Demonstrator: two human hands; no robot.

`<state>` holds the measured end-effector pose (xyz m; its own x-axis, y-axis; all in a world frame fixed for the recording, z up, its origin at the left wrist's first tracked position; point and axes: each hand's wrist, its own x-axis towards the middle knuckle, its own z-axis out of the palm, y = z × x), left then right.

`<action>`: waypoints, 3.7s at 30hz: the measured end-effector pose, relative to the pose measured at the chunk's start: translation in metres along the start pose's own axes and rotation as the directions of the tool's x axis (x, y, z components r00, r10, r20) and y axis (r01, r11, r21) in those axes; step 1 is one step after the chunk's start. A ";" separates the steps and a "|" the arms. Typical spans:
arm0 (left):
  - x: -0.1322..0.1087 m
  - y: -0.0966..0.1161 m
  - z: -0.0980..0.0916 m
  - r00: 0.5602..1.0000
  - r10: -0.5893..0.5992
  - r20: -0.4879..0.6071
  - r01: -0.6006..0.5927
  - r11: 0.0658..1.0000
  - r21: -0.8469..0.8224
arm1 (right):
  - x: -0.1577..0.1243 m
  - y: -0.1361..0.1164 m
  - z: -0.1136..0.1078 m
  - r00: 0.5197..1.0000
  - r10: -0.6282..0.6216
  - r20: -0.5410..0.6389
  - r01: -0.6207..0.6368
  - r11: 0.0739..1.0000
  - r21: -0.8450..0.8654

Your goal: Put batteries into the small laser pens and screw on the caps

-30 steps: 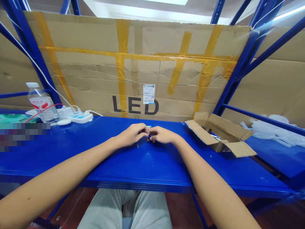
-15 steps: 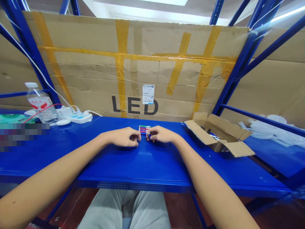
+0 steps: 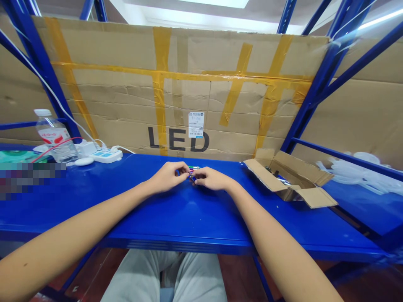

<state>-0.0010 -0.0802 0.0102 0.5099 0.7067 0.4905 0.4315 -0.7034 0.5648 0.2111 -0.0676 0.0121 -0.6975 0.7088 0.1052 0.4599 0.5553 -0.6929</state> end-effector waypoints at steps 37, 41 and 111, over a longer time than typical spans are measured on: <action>0.006 -0.006 0.007 0.950 -0.312 -0.002 0.280 0.853 -0.440 | 0.010 -0.003 0.029 0.815 -0.305 -0.493 0.136 0.927 -0.349; 0.004 -0.005 0.004 0.954 -0.300 -0.020 0.266 0.873 -0.408 | 0.008 -0.002 0.026 0.812 -0.367 -0.453 0.195 0.904 -0.381; 0.002 -0.011 0.008 0.994 -0.077 -0.080 0.062 0.983 -0.174 | 0.006 -0.012 0.018 0.932 -0.200 -0.302 0.120 0.957 -0.262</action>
<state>0.0007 -0.0717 -0.0006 0.4145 0.7623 0.4970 0.3262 -0.6343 0.7009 0.1913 -0.0777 0.0082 -0.5761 0.6813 0.4517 0.5008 0.7309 -0.4637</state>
